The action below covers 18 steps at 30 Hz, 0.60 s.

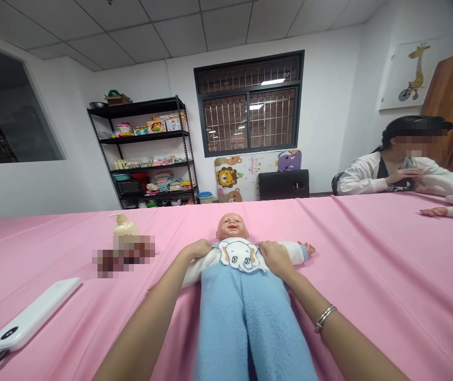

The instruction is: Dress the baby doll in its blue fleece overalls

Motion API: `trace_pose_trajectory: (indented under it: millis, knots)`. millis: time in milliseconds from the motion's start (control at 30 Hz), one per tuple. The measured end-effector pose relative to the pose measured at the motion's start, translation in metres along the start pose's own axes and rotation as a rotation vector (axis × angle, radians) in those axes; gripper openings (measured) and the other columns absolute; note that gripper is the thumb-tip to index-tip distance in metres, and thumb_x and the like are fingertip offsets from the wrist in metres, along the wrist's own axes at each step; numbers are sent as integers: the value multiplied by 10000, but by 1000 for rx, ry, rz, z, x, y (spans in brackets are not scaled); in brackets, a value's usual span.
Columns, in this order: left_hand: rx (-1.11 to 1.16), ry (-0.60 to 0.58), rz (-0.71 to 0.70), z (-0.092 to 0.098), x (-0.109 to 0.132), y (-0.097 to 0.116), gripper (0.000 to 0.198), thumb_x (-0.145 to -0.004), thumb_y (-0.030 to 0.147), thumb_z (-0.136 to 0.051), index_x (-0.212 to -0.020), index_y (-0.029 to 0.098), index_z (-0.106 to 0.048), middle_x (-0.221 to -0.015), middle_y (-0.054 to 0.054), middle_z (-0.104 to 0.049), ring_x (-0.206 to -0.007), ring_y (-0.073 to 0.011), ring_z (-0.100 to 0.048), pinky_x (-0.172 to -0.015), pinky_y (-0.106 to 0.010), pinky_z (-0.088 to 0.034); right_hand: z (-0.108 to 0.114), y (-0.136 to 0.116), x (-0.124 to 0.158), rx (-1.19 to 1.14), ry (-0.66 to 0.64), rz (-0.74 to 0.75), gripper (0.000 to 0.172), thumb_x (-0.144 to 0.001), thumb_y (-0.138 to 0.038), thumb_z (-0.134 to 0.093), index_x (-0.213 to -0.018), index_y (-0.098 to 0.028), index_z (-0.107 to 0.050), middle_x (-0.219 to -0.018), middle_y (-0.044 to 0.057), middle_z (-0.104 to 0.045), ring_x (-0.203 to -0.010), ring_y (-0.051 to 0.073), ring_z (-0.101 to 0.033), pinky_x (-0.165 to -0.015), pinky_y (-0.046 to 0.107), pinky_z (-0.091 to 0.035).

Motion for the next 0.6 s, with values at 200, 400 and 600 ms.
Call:
trace_pose_trajectory:
  millis: [200,400,600]
  knots:
    - [0,140,-129,4,27,17,321,-802,287,-365,-951,141,-609,-963,-62,-647,-868,-159,-574,-731,-227,-420,-2,2,-1,14,4,24,364,-908,-274,-249,-1086,-255,-565,-1034,44,-610,-979,174,-512,-785,291,-312]
    - [-190,211,-85,-15,50,25,433,-866,441,-239,-975,195,-579,-957,-92,-647,-875,-212,-596,-672,-268,-422,-2,4,2,86,4,66,366,-909,-342,-244,-1091,-267,-552,-1036,43,-617,-989,185,-505,-805,315,-304]
    - [-427,243,-55,-12,60,24,575,-870,510,-103,-910,193,-581,-883,-106,-651,-828,-235,-614,-631,-295,-417,9,10,7,216,-43,105,405,-904,-392,-219,-1022,-269,-586,-964,60,-640,-923,216,-548,-781,359,-307]
Point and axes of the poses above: each hand's wrist, its own x-axis away from the middle knuckle, its own z-axis out of the back of the hand, y = z × x, the point moved 4 cm from there along -x, towards the middle knuckle
